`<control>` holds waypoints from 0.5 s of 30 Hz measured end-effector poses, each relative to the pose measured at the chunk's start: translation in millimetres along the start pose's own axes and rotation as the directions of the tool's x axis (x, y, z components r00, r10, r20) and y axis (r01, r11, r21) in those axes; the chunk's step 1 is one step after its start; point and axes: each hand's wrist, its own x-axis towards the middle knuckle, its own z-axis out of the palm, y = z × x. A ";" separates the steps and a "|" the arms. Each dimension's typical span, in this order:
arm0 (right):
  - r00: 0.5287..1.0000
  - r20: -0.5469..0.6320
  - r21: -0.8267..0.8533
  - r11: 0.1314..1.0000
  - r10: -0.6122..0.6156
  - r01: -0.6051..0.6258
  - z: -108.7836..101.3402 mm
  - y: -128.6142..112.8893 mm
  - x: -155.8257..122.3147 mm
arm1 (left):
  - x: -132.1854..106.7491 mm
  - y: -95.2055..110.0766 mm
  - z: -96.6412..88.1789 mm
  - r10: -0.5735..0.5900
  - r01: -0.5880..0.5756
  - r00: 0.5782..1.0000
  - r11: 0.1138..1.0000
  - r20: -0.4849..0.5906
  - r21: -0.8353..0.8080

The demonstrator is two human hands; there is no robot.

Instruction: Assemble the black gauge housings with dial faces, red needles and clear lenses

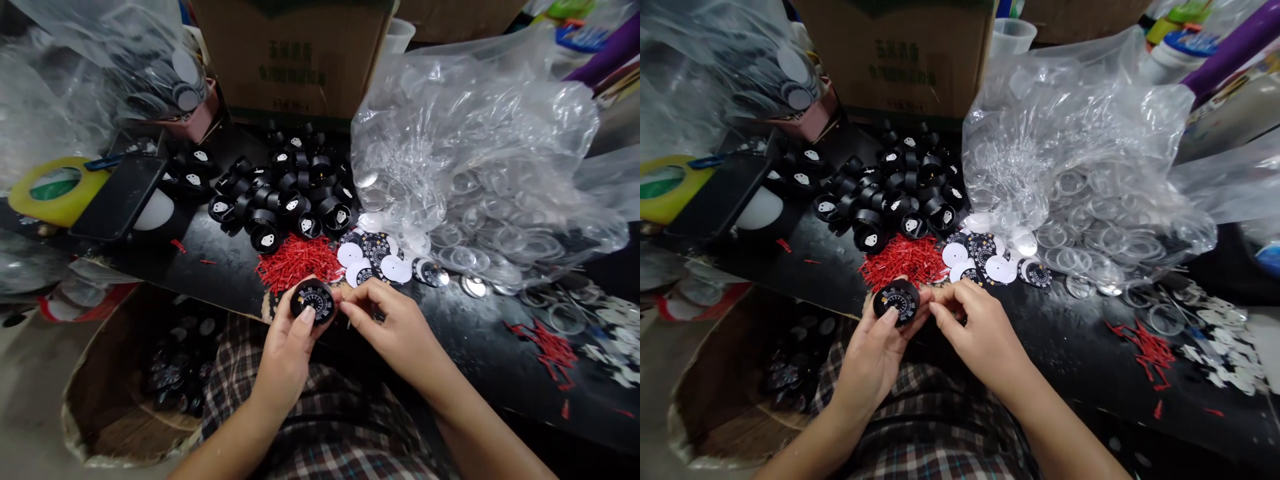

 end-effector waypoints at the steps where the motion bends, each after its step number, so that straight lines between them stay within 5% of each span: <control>1: 1.000 -0.008 0.046 0.999 0.023 -0.022 -0.9 -1.5 -0.7 | 1.5 2.2 1.2 0.008 -0.008 1.000 0.999 -0.007 -0.032; 7: 0.987 0.030 0.371 0.915 0.160 -0.160 -2.6 -4.8 -3.6 | 9.1 7.9 5.3 -0.014 0.011 0.994 1.000 -0.111 -0.028; 15: 0.982 0.046 0.445 0.877 0.181 -0.182 2.2 0.2 -5.0 | 6.4 3.7 7.4 -0.068 0.072 0.991 0.997 -0.113 0.029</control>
